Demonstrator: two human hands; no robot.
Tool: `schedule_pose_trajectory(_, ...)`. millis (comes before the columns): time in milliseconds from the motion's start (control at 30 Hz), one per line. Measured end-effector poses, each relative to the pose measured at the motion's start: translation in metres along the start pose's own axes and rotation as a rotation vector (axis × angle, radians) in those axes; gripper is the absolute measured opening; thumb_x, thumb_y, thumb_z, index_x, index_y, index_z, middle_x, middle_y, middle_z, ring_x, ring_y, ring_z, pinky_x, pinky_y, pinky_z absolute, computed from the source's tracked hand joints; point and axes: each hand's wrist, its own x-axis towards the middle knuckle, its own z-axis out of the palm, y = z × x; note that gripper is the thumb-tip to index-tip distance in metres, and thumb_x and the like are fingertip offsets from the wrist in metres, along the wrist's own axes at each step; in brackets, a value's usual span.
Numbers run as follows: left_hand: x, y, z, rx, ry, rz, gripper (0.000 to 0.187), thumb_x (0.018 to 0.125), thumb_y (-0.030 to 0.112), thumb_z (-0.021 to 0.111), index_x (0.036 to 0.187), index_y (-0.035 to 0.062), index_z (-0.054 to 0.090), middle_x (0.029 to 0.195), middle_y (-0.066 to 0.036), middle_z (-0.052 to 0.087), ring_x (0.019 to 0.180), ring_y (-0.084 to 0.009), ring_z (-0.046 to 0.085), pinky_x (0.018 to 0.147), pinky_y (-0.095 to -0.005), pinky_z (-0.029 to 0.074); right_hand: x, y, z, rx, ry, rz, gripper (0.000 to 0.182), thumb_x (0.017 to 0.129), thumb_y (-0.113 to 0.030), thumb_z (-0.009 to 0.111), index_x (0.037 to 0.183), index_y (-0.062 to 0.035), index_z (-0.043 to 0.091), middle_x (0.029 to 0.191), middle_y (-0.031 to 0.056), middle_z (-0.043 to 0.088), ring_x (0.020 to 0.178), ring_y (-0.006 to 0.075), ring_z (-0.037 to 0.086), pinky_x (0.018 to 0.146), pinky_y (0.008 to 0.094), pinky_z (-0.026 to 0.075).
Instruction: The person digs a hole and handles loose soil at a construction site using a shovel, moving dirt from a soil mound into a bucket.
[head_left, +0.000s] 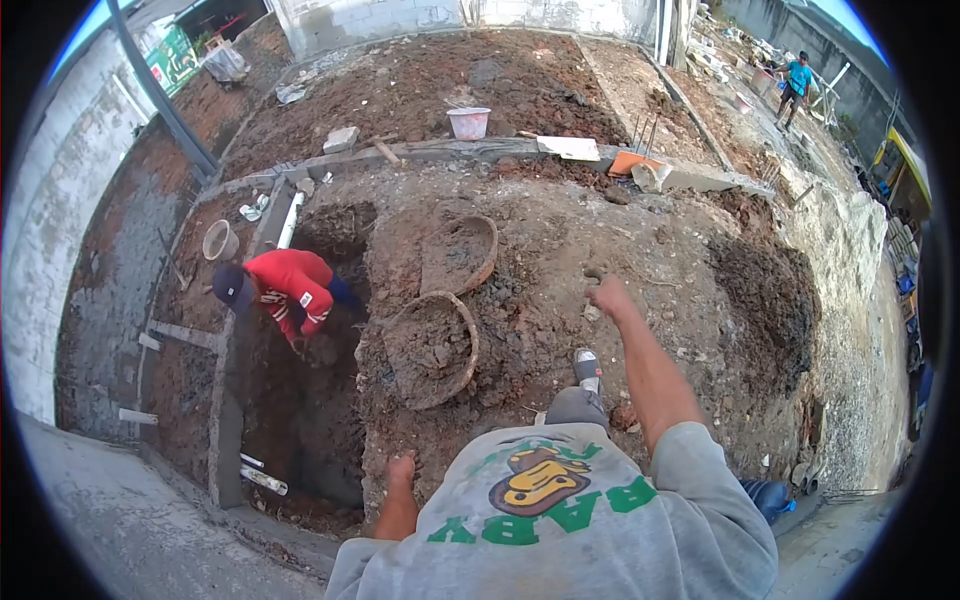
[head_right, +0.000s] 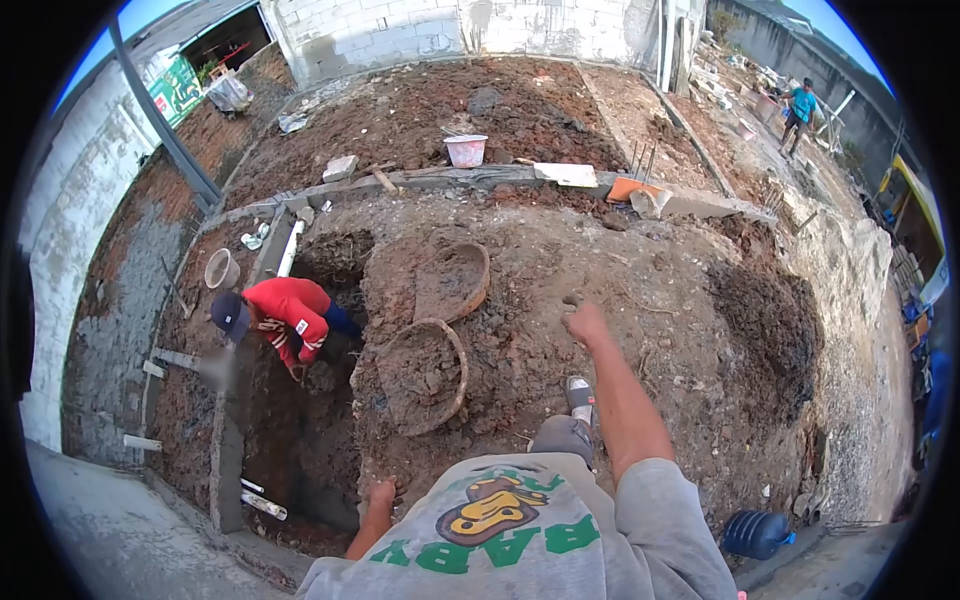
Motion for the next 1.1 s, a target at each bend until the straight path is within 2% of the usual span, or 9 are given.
schedule_pose_trajectory(100,0.003,-0.003,-0.006,-0.013,-0.050,0.027,0.046,0.080,0.022,0.050,0.117,-0.0007,0.035,0.087,-0.008,0.058,0.071,-0.0200,0.059,0.054,-0.0326,0.042,0.006,-0.128,-0.001,-0.230,-0.026,-0.318,0.052,0.065,-0.021,0.054,0.116,-0.0160,0.047,0.076,0.0221,0.058,0.070,0.0287,0.058,0.066,0.0361,0.046)
schedule_pose_trajectory(167,-0.015,-0.003,-0.007,0.003,-0.077,0.024,0.047,0.080,0.023,0.050,0.117,-0.0009,0.034,0.087,-0.008,0.058,0.071,-0.0202,0.059,0.053,-0.0321,0.041,0.026,-0.176,0.013,-0.332,-0.030,-0.314,0.041,0.065,-0.022,0.054,0.100,0.0004,0.054,0.088,0.0249,0.056,0.084,0.0339,0.056,0.073,0.0390,0.045)
schedule_pose_trajectory(233,-0.022,-0.002,-0.003,-0.121,0.054,0.064,0.037,0.081,0.023,0.049,0.109,0.0009,0.042,0.086,-0.008,0.058,0.069,-0.0200,0.058,0.051,-0.0309,0.040,0.034,-0.216,0.007,-0.385,-0.060,-0.168,0.031,0.070,-0.015,0.048,0.096,-0.0007,0.057,0.102,0.0206,0.054,0.096,0.0328,0.052,0.080,0.0381,0.043)
schedule_pose_trajectory(400,-0.028,-0.039,-0.019,-0.222,0.058,0.038,0.022,0.081,0.023,0.047,0.093,0.0041,0.051,0.077,-0.006,0.057,0.068,-0.0202,0.058,0.050,-0.0318,0.041,0.091,-0.183,-0.027,-0.469,-0.026,-0.007,0.033,0.070,-0.014,0.047,0.100,-0.0031,0.056,0.106,0.0157,0.054,0.100,0.0300,0.051,0.082,0.0352,0.042)
schedule_pose_trajectory(467,-0.029,-0.065,-0.026,-0.222,0.077,-0.049,0.019,0.081,0.022,0.047,0.086,0.0045,0.053,0.073,-0.006,0.056,0.067,-0.0216,0.058,0.051,-0.0328,0.042,0.146,-0.133,-0.022,-0.665,0.025,-0.160,0.026,0.069,-0.011,0.042,0.080,0.0044,0.060,0.088,0.0202,0.059,0.086,0.0311,0.057,0.072,0.0378,0.046)
schedule_pose_trajectory(800,0.101,-0.113,-0.031,-0.007,-0.296,-0.178,0.022,0.081,0.026,0.045,0.091,0.0077,0.052,0.076,-0.007,0.056,0.068,-0.0228,0.058,0.058,-0.0404,0.042,0.053,-0.133,-0.065,-0.331,0.094,0.013,0.033,0.066,-0.011,0.047,0.093,0.0067,0.056,0.095,0.0250,0.055,0.090,0.0336,0.054,0.079,0.0382,0.043)
schedule_pose_trajectory(867,0.094,-0.078,-0.029,-0.098,-0.348,-0.274,0.024,0.082,0.027,0.044,0.095,0.0083,0.050,0.078,-0.007,0.056,0.068,-0.0216,0.058,0.058,-0.0413,0.042,0.058,-0.083,-0.044,-0.254,0.116,0.008,0.035,0.066,-0.011,0.047,0.095,0.0082,0.054,0.093,0.0251,0.055,0.089,0.0348,0.054,0.078,0.0392,0.044)
schedule_pose_trajectory(967,-0.052,0.029,0.016,-0.010,-0.073,0.134,0.025,0.082,0.025,0.045,0.100,0.0075,0.048,0.079,-0.007,0.056,0.066,-0.0213,0.057,0.058,-0.0382,0.042,0.003,0.013,-0.022,-0.252,0.206,0.050,0.026,0.066,-0.014,0.047,0.080,0.0034,0.060,0.084,0.0241,0.057,0.082,0.0351,0.056,0.074,0.0400,0.044)
schedule_pose_trajectory(1100,0.012,0.035,0.011,-0.035,-0.049,0.186,0.023,0.081,0.021,0.047,0.100,0.0075,0.048,0.078,-0.007,0.055,0.064,-0.0207,0.057,0.054,-0.0355,0.044,-0.103,0.212,0.013,-0.420,-0.139,0.611,0.033,0.069,-0.022,0.049,0.092,-0.0008,0.060,0.104,0.0183,0.054,0.098,0.0312,0.051,0.082,0.0367,0.041)
